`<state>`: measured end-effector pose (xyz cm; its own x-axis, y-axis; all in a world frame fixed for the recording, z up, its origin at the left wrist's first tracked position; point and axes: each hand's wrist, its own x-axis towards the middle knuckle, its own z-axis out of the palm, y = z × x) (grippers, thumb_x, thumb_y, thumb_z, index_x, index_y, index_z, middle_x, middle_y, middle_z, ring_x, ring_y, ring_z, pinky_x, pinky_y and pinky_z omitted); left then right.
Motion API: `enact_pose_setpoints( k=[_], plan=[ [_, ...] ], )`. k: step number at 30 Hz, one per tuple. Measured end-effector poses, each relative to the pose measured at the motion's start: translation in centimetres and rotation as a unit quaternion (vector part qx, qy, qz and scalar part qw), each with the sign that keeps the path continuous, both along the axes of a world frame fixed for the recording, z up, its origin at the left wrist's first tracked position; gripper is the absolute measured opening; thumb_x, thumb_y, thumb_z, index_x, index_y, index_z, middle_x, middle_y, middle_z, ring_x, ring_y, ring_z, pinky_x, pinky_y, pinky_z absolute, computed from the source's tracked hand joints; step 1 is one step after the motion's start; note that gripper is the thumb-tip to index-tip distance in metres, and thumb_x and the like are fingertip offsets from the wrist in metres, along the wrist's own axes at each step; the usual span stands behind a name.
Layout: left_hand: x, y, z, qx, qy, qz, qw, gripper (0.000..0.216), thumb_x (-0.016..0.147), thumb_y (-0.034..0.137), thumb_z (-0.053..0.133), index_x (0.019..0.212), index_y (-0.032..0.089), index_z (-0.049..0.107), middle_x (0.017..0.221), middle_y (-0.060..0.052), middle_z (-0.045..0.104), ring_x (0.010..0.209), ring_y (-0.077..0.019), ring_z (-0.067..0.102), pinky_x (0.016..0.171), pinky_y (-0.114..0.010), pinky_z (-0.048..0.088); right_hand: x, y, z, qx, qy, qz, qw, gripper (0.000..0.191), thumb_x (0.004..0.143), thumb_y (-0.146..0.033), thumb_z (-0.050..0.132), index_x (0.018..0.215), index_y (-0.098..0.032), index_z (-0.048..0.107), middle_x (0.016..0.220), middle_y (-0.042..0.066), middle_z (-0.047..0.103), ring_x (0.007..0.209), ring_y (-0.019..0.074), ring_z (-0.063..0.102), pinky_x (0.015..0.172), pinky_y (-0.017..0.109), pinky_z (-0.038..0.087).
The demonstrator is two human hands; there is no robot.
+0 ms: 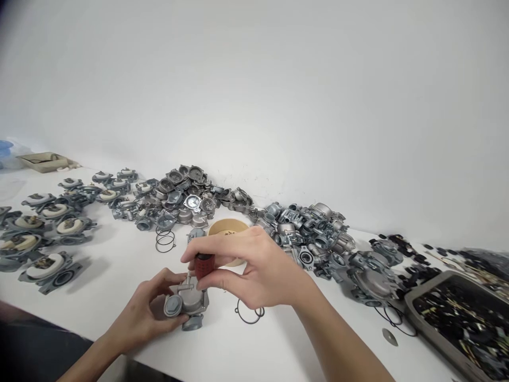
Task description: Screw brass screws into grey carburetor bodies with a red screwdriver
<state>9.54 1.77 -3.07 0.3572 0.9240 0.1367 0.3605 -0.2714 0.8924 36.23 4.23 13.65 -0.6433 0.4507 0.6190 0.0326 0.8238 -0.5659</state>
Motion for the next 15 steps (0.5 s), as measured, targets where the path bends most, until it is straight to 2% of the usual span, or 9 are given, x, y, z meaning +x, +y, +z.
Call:
enact_pose_setpoints(
  k=[5, 9, 12, 15],
  plan=[
    [-0.04, -0.21, 0.00, 0.014, -0.007, 0.012, 1.000, 0.048, 0.081, 0.033, 0.087, 0.122, 0.024, 0.064, 0.118, -0.006, 0.076, 0.091, -0.0235, 0.076, 0.079, -0.032, 0.063, -0.52, -0.44, -0.28, 0.058, 0.021, -0.013, 0.998, 0.023, 0.094, -0.007, 0.083, 0.114, -0.016, 0.077, 0.079, 0.000, 0.079, 0.068, 0.0102, 0.072, 0.067, 0.018, 0.061],
    [-0.13, -0.28, -0.11, 0.029, 0.002, 0.005, 1.000, 0.047, 0.083, 0.033, 0.087, 0.123, 0.024, 0.063, 0.118, -0.006, 0.076, 0.091, -0.0231, 0.076, 0.080, -0.032, 0.062, -0.52, -0.83, -0.26, 0.061, 0.007, -0.026, 0.998, 0.024, 0.094, -0.011, 0.084, 0.116, -0.019, 0.078, 0.079, -0.001, 0.080, 0.064, 0.0096, 0.070, 0.065, 0.019, 0.059],
    [-0.07, -0.20, -0.15, 0.040, 0.016, 0.010, 0.999, 0.047, 0.083, 0.032, 0.087, 0.124, 0.025, 0.063, 0.120, -0.005, 0.077, 0.090, -0.0221, 0.076, 0.082, -0.033, 0.062, -0.64, -0.63, -0.28, 0.048, 0.002, -0.026, 0.999, 0.028, 0.093, -0.007, 0.084, 0.119, -0.018, 0.078, 0.083, 0.000, 0.081, 0.069, 0.0106, 0.073, 0.069, 0.020, 0.061],
    [0.00, -0.16, -0.15, 0.053, 0.014, 0.015, 0.998, 0.048, 0.084, 0.031, 0.086, 0.125, 0.026, 0.063, 0.125, -0.006, 0.076, 0.090, -0.0216, 0.076, 0.081, -0.033, 0.062, -0.81, -0.28, -0.26, 0.040, 0.047, -0.009, 0.998, 0.036, 0.093, -0.007, 0.084, 0.126, -0.019, 0.078, 0.090, 0.003, 0.083, 0.078, 0.0140, 0.079, 0.077, 0.024, 0.067]
  ],
)
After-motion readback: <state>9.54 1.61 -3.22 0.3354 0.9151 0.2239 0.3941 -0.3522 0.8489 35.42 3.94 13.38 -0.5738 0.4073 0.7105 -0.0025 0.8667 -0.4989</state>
